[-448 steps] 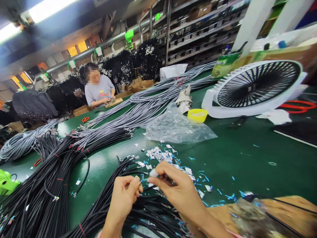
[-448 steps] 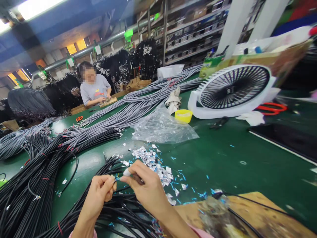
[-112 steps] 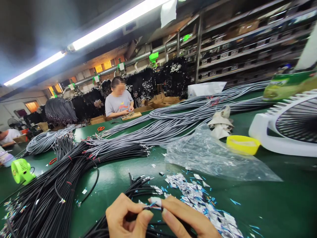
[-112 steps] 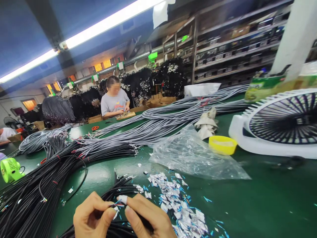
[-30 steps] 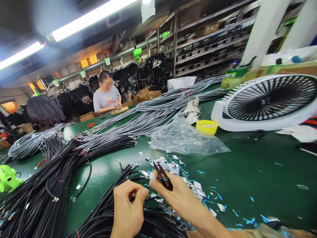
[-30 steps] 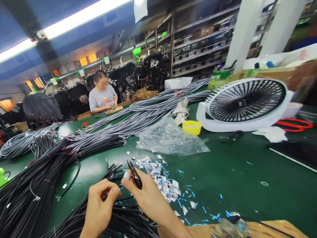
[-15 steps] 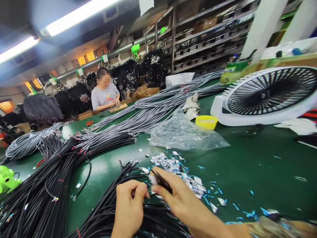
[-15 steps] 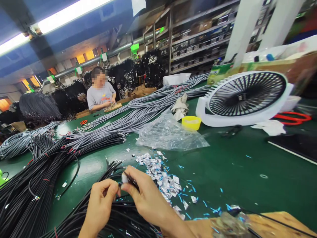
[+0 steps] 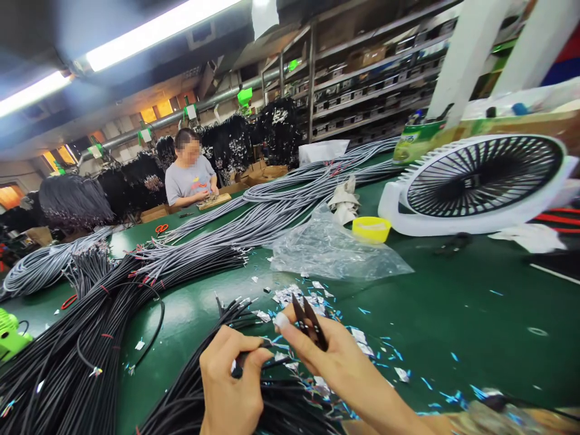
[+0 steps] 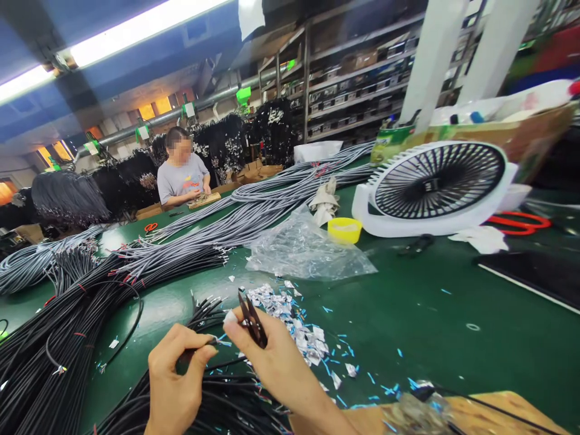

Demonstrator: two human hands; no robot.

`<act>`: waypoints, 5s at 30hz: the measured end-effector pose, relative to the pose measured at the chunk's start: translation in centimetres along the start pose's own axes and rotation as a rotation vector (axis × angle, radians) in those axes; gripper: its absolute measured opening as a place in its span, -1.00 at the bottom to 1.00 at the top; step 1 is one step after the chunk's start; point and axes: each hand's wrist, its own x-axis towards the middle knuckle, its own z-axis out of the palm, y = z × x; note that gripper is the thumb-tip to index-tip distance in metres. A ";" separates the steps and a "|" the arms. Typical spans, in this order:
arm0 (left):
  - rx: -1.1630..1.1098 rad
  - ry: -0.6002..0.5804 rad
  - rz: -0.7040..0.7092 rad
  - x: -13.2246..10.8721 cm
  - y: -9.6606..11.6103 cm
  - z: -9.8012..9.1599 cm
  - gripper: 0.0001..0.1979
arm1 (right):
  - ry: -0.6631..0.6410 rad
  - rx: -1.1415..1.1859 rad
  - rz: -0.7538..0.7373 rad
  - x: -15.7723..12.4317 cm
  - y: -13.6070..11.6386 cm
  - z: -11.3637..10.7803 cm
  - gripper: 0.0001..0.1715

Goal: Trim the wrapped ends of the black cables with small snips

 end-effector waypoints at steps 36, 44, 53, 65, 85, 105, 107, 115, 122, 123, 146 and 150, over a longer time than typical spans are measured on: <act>-0.156 -0.324 -0.476 0.6 0.7 0.0 -0.49 | 0.078 -0.284 -0.380 0.0 0.0 0.5 -0.52; -0.159 -0.226 -0.473 0.1 0.5 0.2 -0.49 | 0.394 -0.191 -0.215 1.1 1.1 -0.7 -0.58; -0.030 -0.217 -0.296 -0.3 -0.3 0.8 -0.57 | 0.036 -0.071 -0.077 0.8 1.0 0.4 -0.69; 0.010 -0.073 0.054 0.4 -0.6 0.1 -0.86 | -0.243 0.282 0.276 0.2 0.7 0.8 -0.41; -0.360 -0.418 -0.644 0.1 -0.1 -0.3 -0.36 | 0.502 -0.071 -0.311 -0.3 1.4 0.2 -0.66; -0.157 -0.376 -0.588 0.7 0.4 -0.6 -0.41 | -0.267 0.108 -0.065 0.2 1.4 0.5 -0.40; -0.129 -0.338 -0.557 0.7 0.4 -0.4 -0.43 | -0.185 0.041 -0.019 0.4 1.4 0.5 -0.44; -0.158 -0.282 -0.563 0.2 0.4 0.5 -0.41 | 0.434 -0.088 -0.102 1.1 2.2 -0.8 -0.57; -0.125 -0.013 -0.330 -0.6 0.2 0.8 -0.69 | 0.111 0.132 0.055 0.0 1.0 0.8 -0.41; -0.122 0.015 -0.284 -0.8 0.2 0.9 -0.74 | 0.079 0.159 0.067 -0.2 0.7 0.8 -0.42; -0.297 -0.288 -0.555 0.4 -0.4 0.1 -0.35 | 0.272 -0.363 -0.376 0.1 0.9 -0.7 -0.60; -0.242 -0.243 -0.471 0.7 -0.5 0.0 -0.37 | 0.098 -0.239 -0.372 -0.3 0.5 0.3 -0.62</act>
